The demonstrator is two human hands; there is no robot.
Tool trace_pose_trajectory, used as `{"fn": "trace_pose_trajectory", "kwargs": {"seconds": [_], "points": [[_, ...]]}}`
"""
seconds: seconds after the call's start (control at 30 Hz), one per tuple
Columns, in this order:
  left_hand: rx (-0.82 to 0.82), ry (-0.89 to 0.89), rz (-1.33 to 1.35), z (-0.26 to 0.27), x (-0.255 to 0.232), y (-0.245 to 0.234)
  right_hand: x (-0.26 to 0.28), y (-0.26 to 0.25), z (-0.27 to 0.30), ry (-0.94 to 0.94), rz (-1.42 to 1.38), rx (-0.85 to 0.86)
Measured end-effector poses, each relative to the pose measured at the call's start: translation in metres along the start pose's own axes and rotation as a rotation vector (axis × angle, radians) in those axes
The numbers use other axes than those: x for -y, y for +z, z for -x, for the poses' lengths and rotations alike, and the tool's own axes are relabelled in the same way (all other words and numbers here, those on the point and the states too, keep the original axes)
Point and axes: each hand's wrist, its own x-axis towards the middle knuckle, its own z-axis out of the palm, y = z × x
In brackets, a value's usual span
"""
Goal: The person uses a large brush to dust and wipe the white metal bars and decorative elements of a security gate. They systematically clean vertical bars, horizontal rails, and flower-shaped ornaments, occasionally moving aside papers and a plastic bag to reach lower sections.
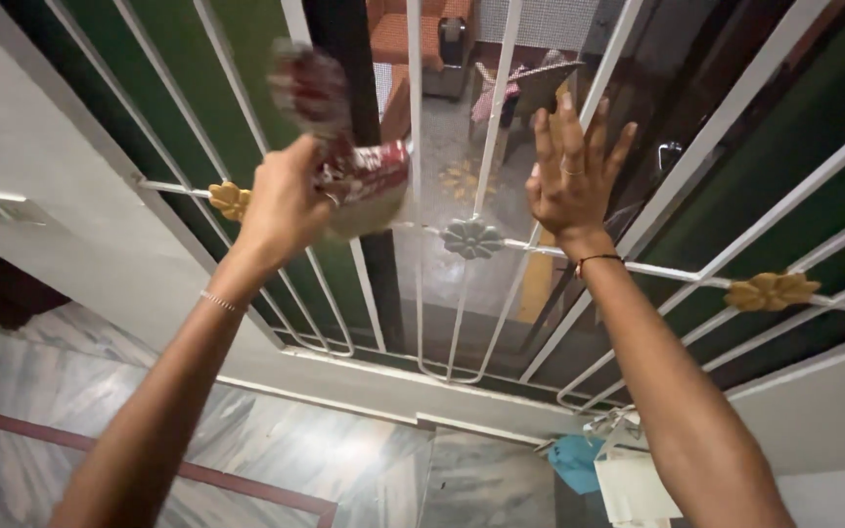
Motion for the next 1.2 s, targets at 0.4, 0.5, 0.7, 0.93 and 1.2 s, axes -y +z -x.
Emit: {"fn": "trace_pose_trajectory", "kwargs": {"seconds": [0.4,0.5,0.7,0.93,1.2], "points": [[-0.114,-0.183,0.009,0.049,0.02,0.036,-0.009,0.0,0.0,-0.013,-0.014,0.01],[-0.352,-0.245,0.143,0.101,0.017,0.045,-0.014,0.005,0.007,-0.021,0.006,0.022],[-0.96,-0.459,1.081,0.23,0.009,0.09,-0.031,0.018,0.015,-0.002,0.119,0.141],[-1.039,-0.658,1.497,0.268,-0.001,0.076,-0.011,-0.008,0.036,0.045,-0.043,0.423],[-0.958,-0.575,1.764,0.269,0.021,0.074,-0.006,-0.014,0.047,-0.008,-0.149,0.328]]}}
